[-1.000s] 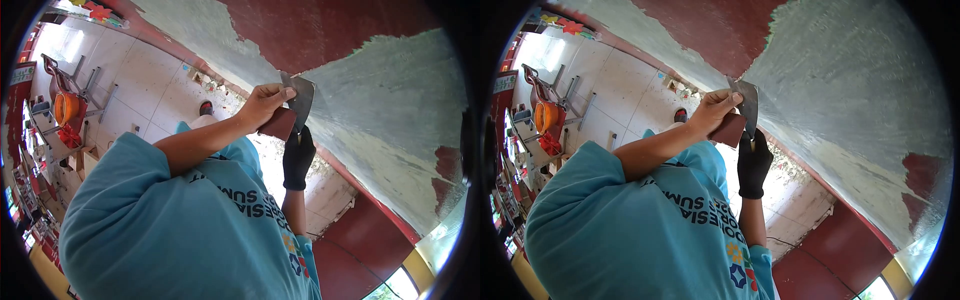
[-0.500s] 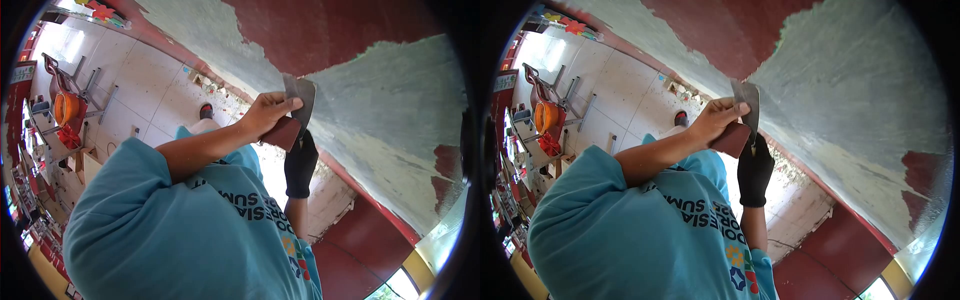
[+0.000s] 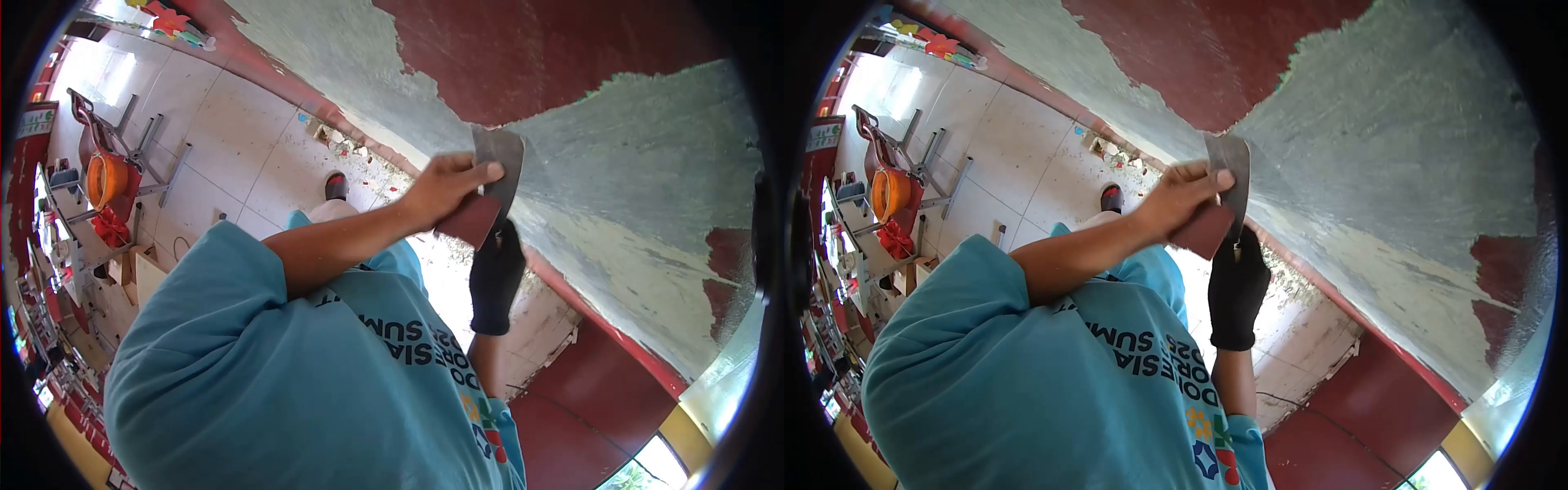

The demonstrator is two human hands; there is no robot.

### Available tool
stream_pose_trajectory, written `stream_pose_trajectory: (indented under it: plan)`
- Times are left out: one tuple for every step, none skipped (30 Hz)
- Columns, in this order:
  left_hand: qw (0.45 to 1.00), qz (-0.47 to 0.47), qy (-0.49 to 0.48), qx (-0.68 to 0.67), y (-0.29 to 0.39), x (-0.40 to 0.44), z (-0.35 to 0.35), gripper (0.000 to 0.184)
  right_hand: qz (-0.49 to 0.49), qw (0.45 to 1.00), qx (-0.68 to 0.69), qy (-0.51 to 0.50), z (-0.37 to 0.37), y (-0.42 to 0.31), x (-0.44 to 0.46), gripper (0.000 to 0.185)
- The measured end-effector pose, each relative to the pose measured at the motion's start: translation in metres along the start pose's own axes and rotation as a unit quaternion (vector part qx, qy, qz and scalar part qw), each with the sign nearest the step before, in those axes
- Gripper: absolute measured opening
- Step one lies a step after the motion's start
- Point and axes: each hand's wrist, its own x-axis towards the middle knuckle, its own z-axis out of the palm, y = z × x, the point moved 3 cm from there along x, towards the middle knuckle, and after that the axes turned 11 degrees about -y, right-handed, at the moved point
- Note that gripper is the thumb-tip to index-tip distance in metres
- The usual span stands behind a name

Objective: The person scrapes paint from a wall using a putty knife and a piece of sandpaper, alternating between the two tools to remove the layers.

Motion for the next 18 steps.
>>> stream_pose_trajectory:
  plan:
    - [1.000, 0.000, -0.017, -0.011, 0.009, -0.004, 0.007, 0.024, 0.036, 0.999, 0.026, -0.026, -0.009, -0.011, 0.002, 0.024]
    - [0.999, 0.002, -0.031, -0.022, 0.012, -0.006, 0.008, 0.024, 0.070, 0.995, 0.054, -0.054, -0.011, -0.014, 0.005, 0.024]
    - [0.999, -0.010, -0.024, -0.039, -0.003, 0.004, -0.001, 0.023, 0.045, 0.996, 0.070, -0.033, -0.010, -0.013, 0.005, 0.026]
    - [0.999, -0.011, -0.028, -0.038, -0.011, 0.004, -0.001, 0.023, 0.046, 0.996, 0.070, -0.029, -0.005, -0.002, 0.001, 0.026]
    - [0.999, -0.023, -0.012, -0.030, -0.016, 0.003, 0.000, 0.023, 0.025, 0.999, 0.029, -0.004, 0.003, 0.014, -0.003, 0.026]
    - [0.999, -0.031, 0.008, -0.024, -0.015, 0.001, 0.001, 0.023, 0.001, 1.000, -0.012, 0.017, 0.003, 0.008, -0.003, 0.025]
    - [0.999, -0.033, 0.011, -0.017, -0.012, 0.001, 0.001, 0.022, 0.015, 1.000, -0.001, -0.004, 0.002, 0.004, -0.005, 0.025]
    - [0.999, -0.031, 0.011, -0.016, -0.008, 0.002, 0.000, 0.022, 0.013, 1.000, 0.000, -0.003, -0.007, -0.001, -0.001, 0.025]
    - [0.999, -0.015, -0.012, -0.032, 0.005, -0.001, 0.008, 0.023, 0.032, 0.999, 0.018, -0.034, -0.018, -0.017, 0.003, 0.025]
    - [0.998, 0.001, -0.031, -0.052, 0.011, -0.003, 0.012, 0.023, 0.050, 0.996, 0.035, -0.068, -0.022, -0.023, 0.005, 0.025]
    - [0.998, -0.003, -0.043, -0.048, 0.009, -0.002, 0.011, 0.024, -0.008, 0.999, 0.009, -0.030, -0.019, -0.014, 0.005, 0.026]
    - [0.998, -0.005, -0.048, -0.049, -0.001, 0.000, 0.011, 0.024, -0.005, 1.000, 0.007, -0.025, -0.016, -0.005, 0.000, 0.026]
    - [0.998, -0.014, -0.034, -0.045, -0.012, 0.003, 0.009, 0.025, 0.023, 0.999, -0.010, -0.025, -0.013, 0.004, -0.004, 0.027]
    - [0.999, -0.020, -0.016, -0.040, -0.019, 0.004, 0.005, 0.025, 0.048, 0.998, -0.024, -0.026, -0.011, 0.007, -0.008, 0.027]
    - [0.999, -0.047, -0.004, 0.010, -0.013, -0.002, 0.007, 0.025, 0.039, 0.998, -0.041, -0.030, -0.012, 0.007, -0.012, 0.028]
    - [0.999, -0.044, -0.003, 0.011, -0.001, -0.003, 0.008, 0.025, 0.035, 0.998, -0.041, -0.031, -0.019, -0.005, -0.006, 0.028]
    - [0.999, -0.032, -0.033, -0.008, 0.011, -0.004, 0.011, 0.026, 0.034, 0.998, -0.029, -0.042, -0.032, -0.024, -0.001, 0.029]
    - [0.997, -0.022, -0.062, -0.032, 0.015, -0.003, 0.013, 0.027, 0.035, 0.998, -0.020, -0.056, -0.038, -0.033, 0.002, 0.029]
